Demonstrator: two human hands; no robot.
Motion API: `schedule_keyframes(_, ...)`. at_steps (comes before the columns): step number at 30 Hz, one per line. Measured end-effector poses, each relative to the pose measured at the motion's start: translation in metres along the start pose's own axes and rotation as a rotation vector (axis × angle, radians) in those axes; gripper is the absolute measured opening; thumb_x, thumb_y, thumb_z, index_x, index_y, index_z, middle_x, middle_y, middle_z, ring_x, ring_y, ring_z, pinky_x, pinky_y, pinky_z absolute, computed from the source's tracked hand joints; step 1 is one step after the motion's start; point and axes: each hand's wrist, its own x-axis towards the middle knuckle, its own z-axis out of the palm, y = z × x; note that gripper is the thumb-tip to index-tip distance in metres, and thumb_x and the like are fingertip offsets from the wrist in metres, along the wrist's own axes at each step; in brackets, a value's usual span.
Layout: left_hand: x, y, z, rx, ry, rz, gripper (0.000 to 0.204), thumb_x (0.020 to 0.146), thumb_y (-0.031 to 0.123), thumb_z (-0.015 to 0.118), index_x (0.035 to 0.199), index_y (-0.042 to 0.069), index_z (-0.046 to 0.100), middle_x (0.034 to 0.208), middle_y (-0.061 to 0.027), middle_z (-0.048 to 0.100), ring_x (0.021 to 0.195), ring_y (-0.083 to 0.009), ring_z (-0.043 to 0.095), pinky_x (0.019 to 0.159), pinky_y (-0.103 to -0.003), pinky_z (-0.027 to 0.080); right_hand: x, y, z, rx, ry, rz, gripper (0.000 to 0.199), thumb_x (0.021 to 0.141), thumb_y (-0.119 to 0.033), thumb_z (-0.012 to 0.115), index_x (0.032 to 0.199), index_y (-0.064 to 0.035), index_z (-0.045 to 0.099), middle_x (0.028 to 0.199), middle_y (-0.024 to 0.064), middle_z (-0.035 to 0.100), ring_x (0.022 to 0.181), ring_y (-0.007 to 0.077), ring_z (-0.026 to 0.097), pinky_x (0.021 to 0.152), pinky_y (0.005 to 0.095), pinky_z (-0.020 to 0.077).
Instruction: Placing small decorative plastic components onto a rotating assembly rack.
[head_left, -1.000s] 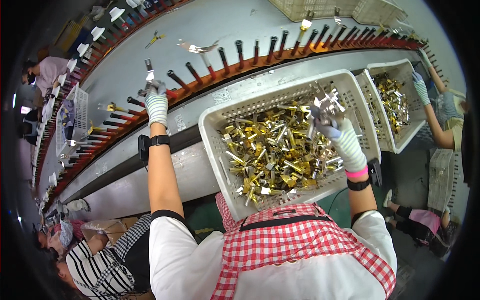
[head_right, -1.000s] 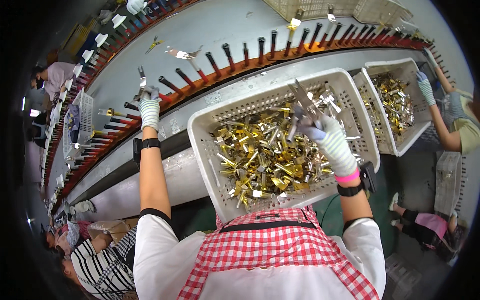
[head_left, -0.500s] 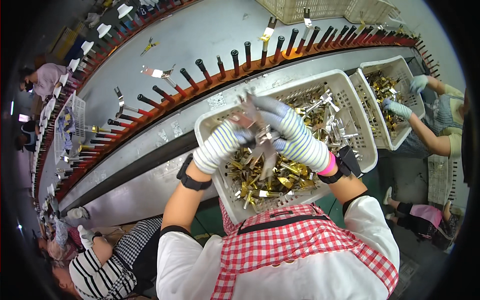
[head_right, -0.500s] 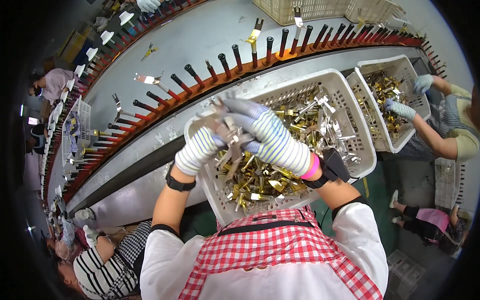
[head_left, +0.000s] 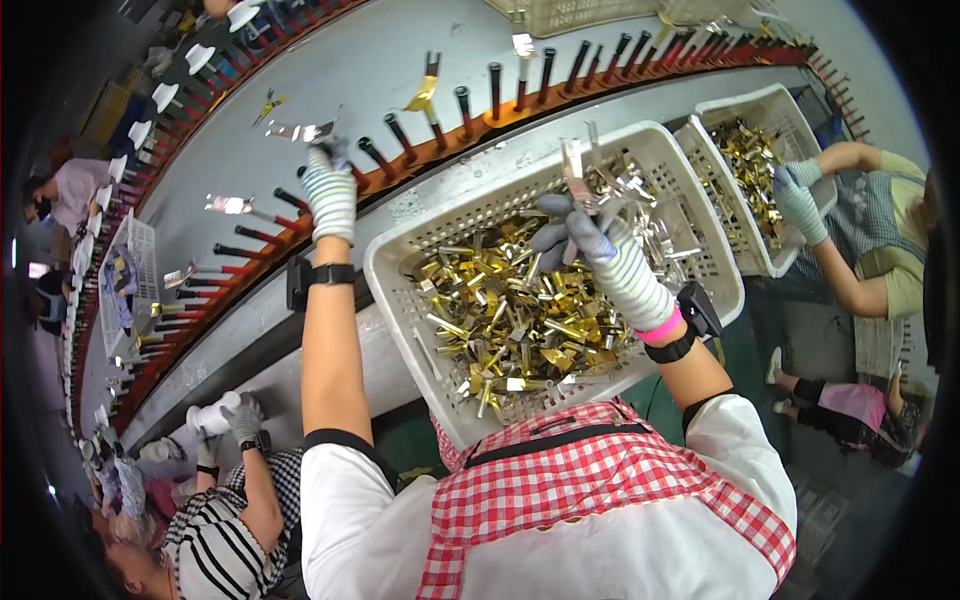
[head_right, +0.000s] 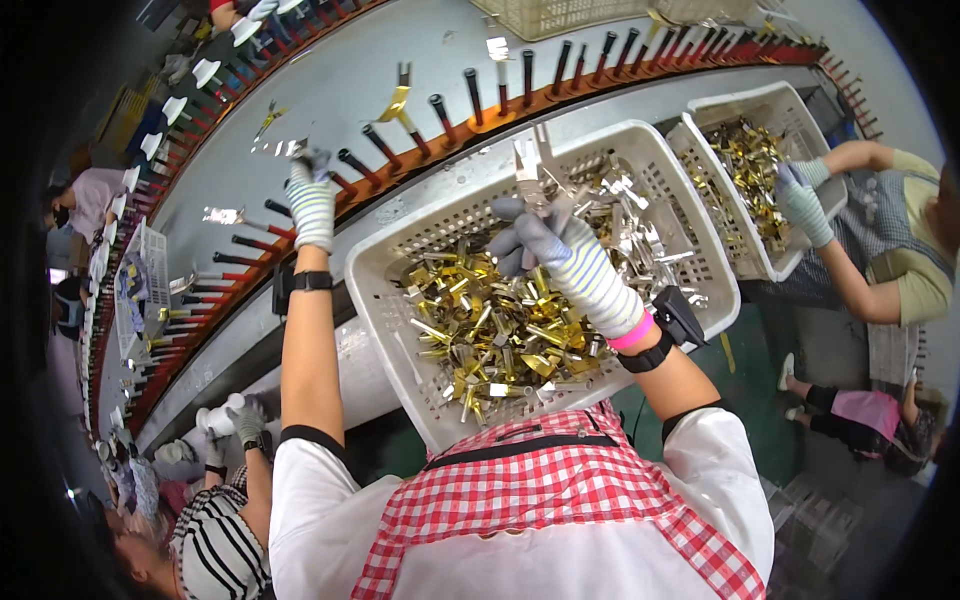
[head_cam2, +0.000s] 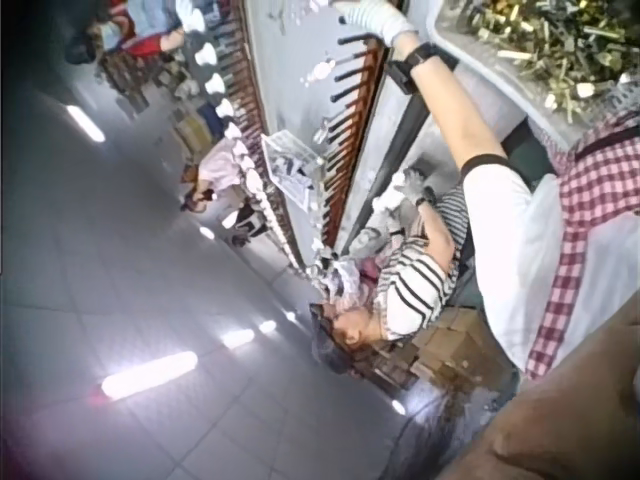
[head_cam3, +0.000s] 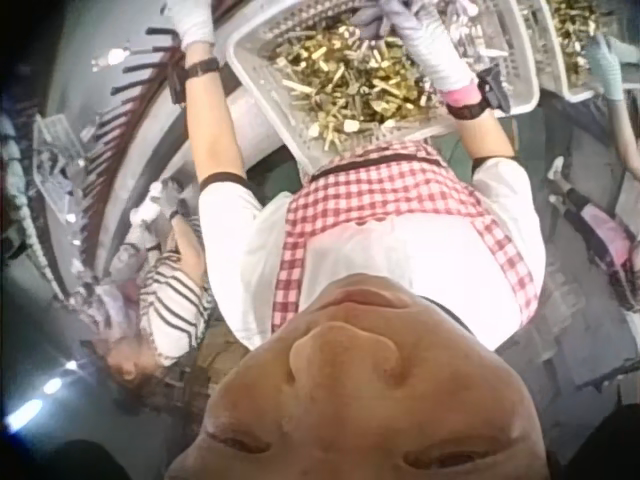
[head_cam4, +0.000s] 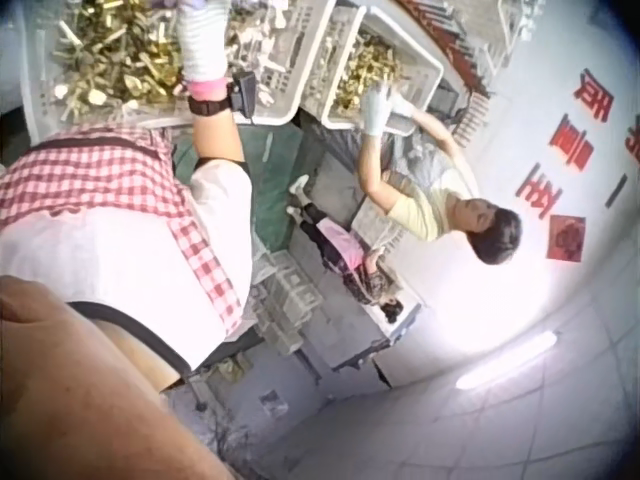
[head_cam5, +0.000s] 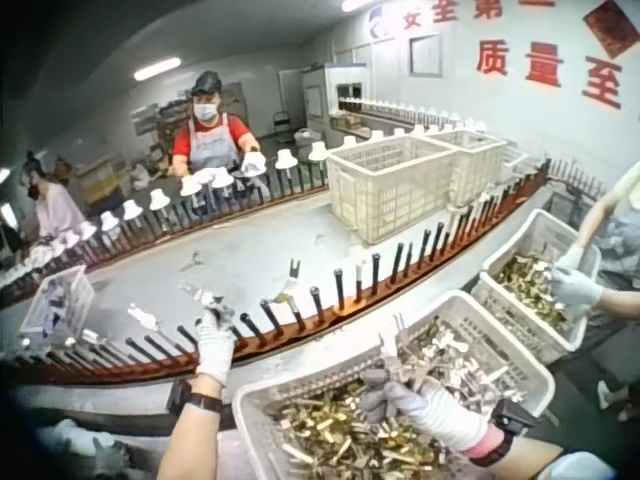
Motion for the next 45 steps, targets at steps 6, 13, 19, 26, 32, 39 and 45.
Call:
schedule_keyframes(6, 0.015, -0.008, -0.027, -0.089, -0.074, -0.075, 0.009, 0.092, 0.002, 0.053, 0.100, 0.002, 0.058, 0.096, -0.0078, 0.062, 0.082, -0.0132, 0.058, 0.078, -0.027, 0.049, 0.003, 0.010, -0.015, 0.165, -0.085, 0.099, 0.060, 0.093, -0.051, 0.053, 0.126, 0.0000, 0.053, 0.087, 0.0079, 0.066, 0.069, 0.0114, 0.061, 0.065, 0.0241, 0.0487)
schedule_keyframes(13, 0.010, -0.010, -0.077, -0.316, -0.156, -0.384, 0.019, 0.094, 0.016, 0.055, 0.107, 0.002, 0.055, 0.097, -0.0108, 0.066, 0.081, -0.0174, 0.063, 0.072, -0.028, 0.050, -0.009, 0.018, 0.001, 0.202, -0.098, 0.198, 0.048, 0.093, -0.041, 0.057, 0.120, -0.0011, 0.058, 0.087, 0.0056, 0.066, 0.069, 0.0092, 0.060, 0.064, 0.0223, 0.0480)
schedule_keyframes(19, 0.006, -0.017, -0.121, 0.110, -0.004, -0.359, 0.028, 0.094, 0.025, 0.058, 0.103, -0.001, 0.060, 0.089, -0.0132, 0.069, 0.079, -0.0231, 0.065, 0.072, -0.032, 0.052, -0.005, 0.012, 0.035, 0.168, -0.165, 0.174, 0.050, 0.092, -0.043, 0.056, 0.118, 0.0001, 0.056, 0.086, 0.0062, 0.065, 0.070, 0.0115, 0.061, 0.066, 0.0239, 0.0483)
schedule_keyframes(26, -0.054, -0.009, -0.154, 0.499, 0.046, -0.382, 0.058, 0.086, 0.032, 0.063, 0.131, 0.000, 0.045, 0.112, -0.0268, 0.062, 0.098, -0.0418, 0.060, 0.087, -0.043, 0.046, -0.013, 0.008, 0.029, 0.113, -0.152, 0.209, 0.047, 0.093, -0.044, 0.054, 0.112, -0.0006, 0.059, 0.075, 0.0058, 0.063, 0.061, 0.0105, 0.058, 0.058, 0.0223, 0.0467)
schedule_keyframes(32, -0.140, 0.203, -0.057, -0.348, -0.881, -0.256, 0.054, 0.084, -0.002, 0.056, 0.137, 0.004, 0.044, 0.124, -0.0091, 0.055, 0.106, -0.0170, 0.054, 0.092, -0.030, 0.045, -0.009, 0.005, 0.026, -0.006, -0.332, 0.195, 0.032, 0.090, -0.036, 0.057, 0.093, -0.0041, 0.057, 0.069, -0.0003, 0.051, 0.062, 0.0085, 0.048, 0.057, 0.0229, 0.0397)
schedule_keyframes(39, -0.165, 0.209, -0.019, -0.487, -1.212, -0.362, 0.041, 0.092, 0.026, 0.058, 0.126, 0.004, 0.053, 0.118, -0.0092, 0.060, 0.102, -0.0190, 0.059, 0.093, -0.034, 0.047, -0.007, 0.014, 0.027, -0.332, -0.625, -0.148, 0.033, 0.089, -0.029, 0.064, 0.109, -0.0037, 0.060, 0.071, 0.0011, 0.056, 0.064, 0.0112, 0.056, 0.058, 0.0270, 0.0444)
schedule_keyframes(45, -0.068, 0.200, 0.056, -0.581, -0.544, -0.148, 0.025, 0.093, 0.026, 0.059, 0.107, 0.006, 0.061, 0.101, -0.0088, 0.065, 0.088, -0.0144, 0.062, 0.078, -0.026, 0.051, -0.020, 0.005, -0.021, 0.004, -0.231, 0.265, 0.046, 0.090, -0.031, 0.057, 0.122, 0.0030, 0.054, 0.101, 0.0084, 0.067, 0.080, 0.0110, 0.061, 0.077, 0.0259, 0.0479)
